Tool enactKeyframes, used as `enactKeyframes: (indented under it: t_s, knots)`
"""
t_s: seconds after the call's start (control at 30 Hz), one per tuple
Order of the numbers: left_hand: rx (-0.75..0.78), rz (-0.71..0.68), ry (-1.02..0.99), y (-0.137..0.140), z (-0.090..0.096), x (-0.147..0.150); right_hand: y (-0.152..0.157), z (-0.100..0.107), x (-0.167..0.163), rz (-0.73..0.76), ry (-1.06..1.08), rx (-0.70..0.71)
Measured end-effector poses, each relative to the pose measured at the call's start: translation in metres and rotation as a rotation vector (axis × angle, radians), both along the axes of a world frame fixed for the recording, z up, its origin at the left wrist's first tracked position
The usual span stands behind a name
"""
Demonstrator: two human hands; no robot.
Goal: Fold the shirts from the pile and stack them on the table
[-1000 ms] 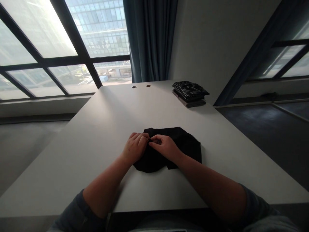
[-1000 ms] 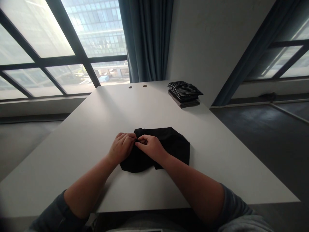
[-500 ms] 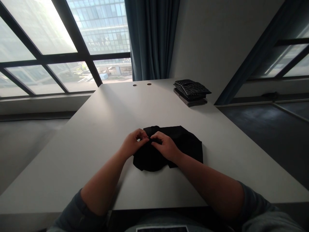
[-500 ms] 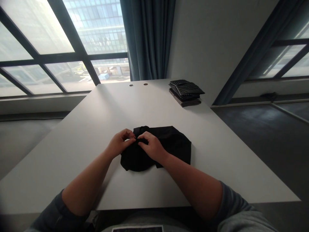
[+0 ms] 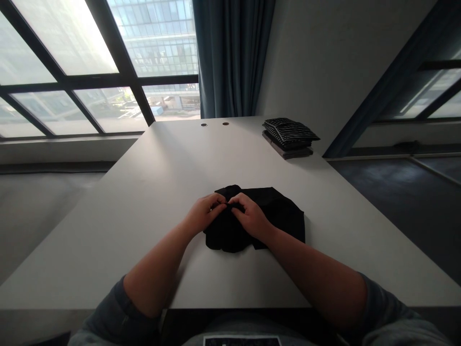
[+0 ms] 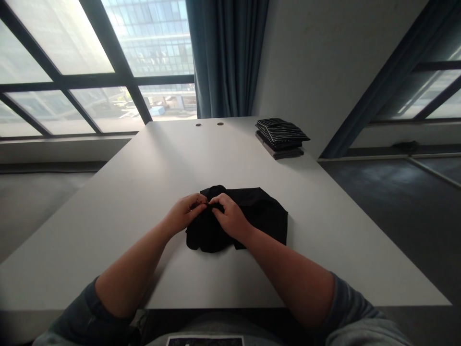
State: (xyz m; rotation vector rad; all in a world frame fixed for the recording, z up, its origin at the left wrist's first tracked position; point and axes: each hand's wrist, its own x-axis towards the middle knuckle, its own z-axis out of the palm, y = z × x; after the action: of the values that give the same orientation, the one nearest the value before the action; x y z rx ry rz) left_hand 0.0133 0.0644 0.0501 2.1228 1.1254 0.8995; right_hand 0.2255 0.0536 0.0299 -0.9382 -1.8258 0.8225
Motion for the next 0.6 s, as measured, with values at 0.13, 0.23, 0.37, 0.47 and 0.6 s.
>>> enactKeyframes:
  t_s: [0.13,0.23,0.37,0.47,0.6]
  knots:
    - [-0.067,-0.021,0.019,0.0038,-0.0032,-0.0055,-0.0015,0.0009,-0.0011,-0.004,-0.031,0.093]
    - [-0.137,-0.018,-0.062,0.0066,-0.0061,-0.0078,0.0003,0.0013,-0.0001,-0.008,-0.040,0.087]
    - [-0.200,-0.021,-0.186,0.0074,-0.0072,-0.0069,0.0038,0.0030,0.0037,-0.010,-0.029,0.028]
    - [-0.118,0.008,-0.092,0.0067,-0.0068,-0.0062,0.0046,0.0044,0.0054,0.003,-0.026,-0.012]
    - [-0.048,0.007,-0.053,0.0061,-0.0073,-0.0066,0.0039,0.0048,0.0051,-0.013,-0.052,-0.012]
